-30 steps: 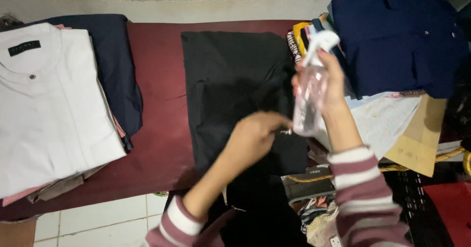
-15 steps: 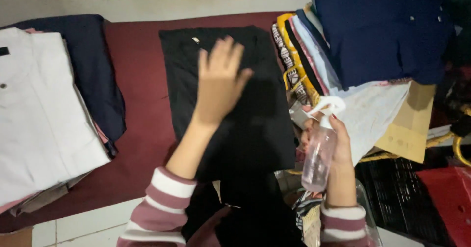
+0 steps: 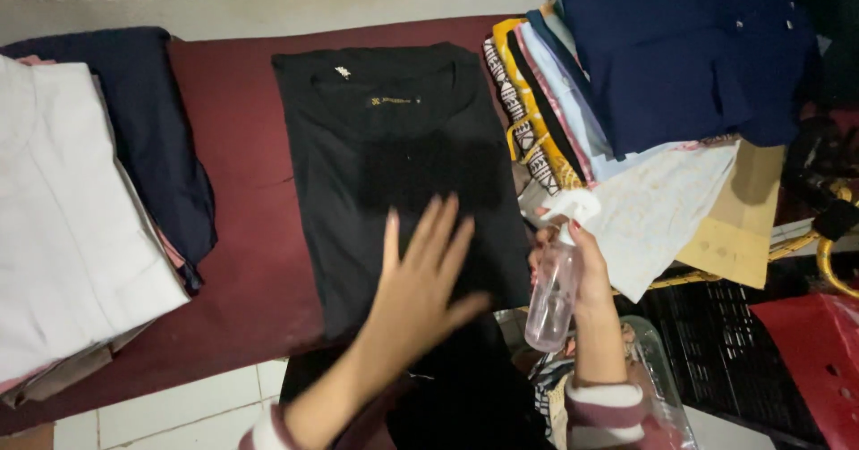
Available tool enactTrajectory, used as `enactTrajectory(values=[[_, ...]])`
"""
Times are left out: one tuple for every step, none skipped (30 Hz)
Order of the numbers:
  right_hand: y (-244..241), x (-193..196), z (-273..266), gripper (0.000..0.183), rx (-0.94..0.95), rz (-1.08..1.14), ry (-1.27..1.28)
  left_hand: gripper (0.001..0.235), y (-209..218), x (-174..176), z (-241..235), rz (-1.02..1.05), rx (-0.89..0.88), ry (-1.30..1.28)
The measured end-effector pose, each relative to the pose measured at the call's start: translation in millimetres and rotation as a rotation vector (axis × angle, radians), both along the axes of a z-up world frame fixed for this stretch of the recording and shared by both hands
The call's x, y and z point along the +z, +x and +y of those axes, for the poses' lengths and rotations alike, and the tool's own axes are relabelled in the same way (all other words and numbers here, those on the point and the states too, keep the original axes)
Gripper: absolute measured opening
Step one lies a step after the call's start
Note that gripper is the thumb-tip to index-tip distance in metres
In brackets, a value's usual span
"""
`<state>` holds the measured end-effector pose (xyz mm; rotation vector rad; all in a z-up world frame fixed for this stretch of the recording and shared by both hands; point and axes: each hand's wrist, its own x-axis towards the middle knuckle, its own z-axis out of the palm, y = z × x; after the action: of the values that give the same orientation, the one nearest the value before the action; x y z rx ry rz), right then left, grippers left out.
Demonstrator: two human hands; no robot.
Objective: The person folds a black shirt and a white patterned shirt on a maroon surface. They use a spray bottle to mist the fabric before folding each item and then place the folded shirts into a stack.
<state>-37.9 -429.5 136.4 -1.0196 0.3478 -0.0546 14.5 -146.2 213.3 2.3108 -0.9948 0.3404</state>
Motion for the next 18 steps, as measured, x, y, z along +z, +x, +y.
enactTrajectory(values=[[-2,0,1,0.061,-0.011,0.004,-0.005,0.092,-14,-5,5,0.006,-0.037,0.043],[-5,0,1,0.063,-0.022,0.008,-0.009,0.098,-29,-11,10,0.012,-0.073,0.086],[-8,-4,-1,0.063,-0.022,0.005,-0.010,0.098,-28,-19,13,0.009,-0.074,0.086],[-11,-9,-2,0.063,-0.037,0.006,-0.002,0.097,-28,-28,17,-0.070,-0.065,0.171],[-15,-14,-4,0.063,-0.053,0.007,0.007,0.096,-29,-37,21,-0.150,-0.057,0.256],[-18,-14,-1,0.063,-0.050,0.008,0.007,0.096,-28,-38,22,-0.148,-0.055,0.257],[-21,-14,1,0.062,-0.066,0.022,-0.002,0.089,-28,-39,23,-0.222,-0.044,0.294],[-22,-13,3,0.061,-0.084,0.032,-0.013,0.082,-26,-39,23,-0.300,-0.034,0.329],[-24,-8,6,0.061,-0.083,0.028,-0.015,0.082,-24,-36,20,-0.303,-0.032,0.328],[-25,-3,8,0.061,-0.096,0.054,-0.028,0.077,-24,-33,18,-0.278,-0.038,0.312],[-27,1,11,0.061,-0.109,0.080,-0.042,0.073,-23,-29,15,-0.252,-0.045,0.296],[-28,2,12,0.061,-0.106,0.076,-0.042,0.073,-23,-29,12,-0.256,-0.041,0.296],[-30,2,12,0.061,-0.110,0.071,-0.047,0.069,-24,-28,9,-0.287,0.001,0.340],[-31,3,12,0.061,-0.112,0.067,-0.053,0.066,-25,-27,5,-0.315,0.044,0.382],[-33,5,11,0.061,-0.108,0.064,-0.054,0.066,-25,-28,4,-0.318,0.049,0.381],[-35,7,11,0.061,-0.116,0.064,-0.061,0.063,-25,-28,3,-0.367,0.085,0.438],[-36,8,10,0.061,-0.123,0.064,-0.068,0.060,-25,-29,2,-0.417,0.122,0.495],[-36,8,10,0.061,-0.119,0.057,-0.069,0.060,-22,-27,2,-0.422,0.128,0.495]])
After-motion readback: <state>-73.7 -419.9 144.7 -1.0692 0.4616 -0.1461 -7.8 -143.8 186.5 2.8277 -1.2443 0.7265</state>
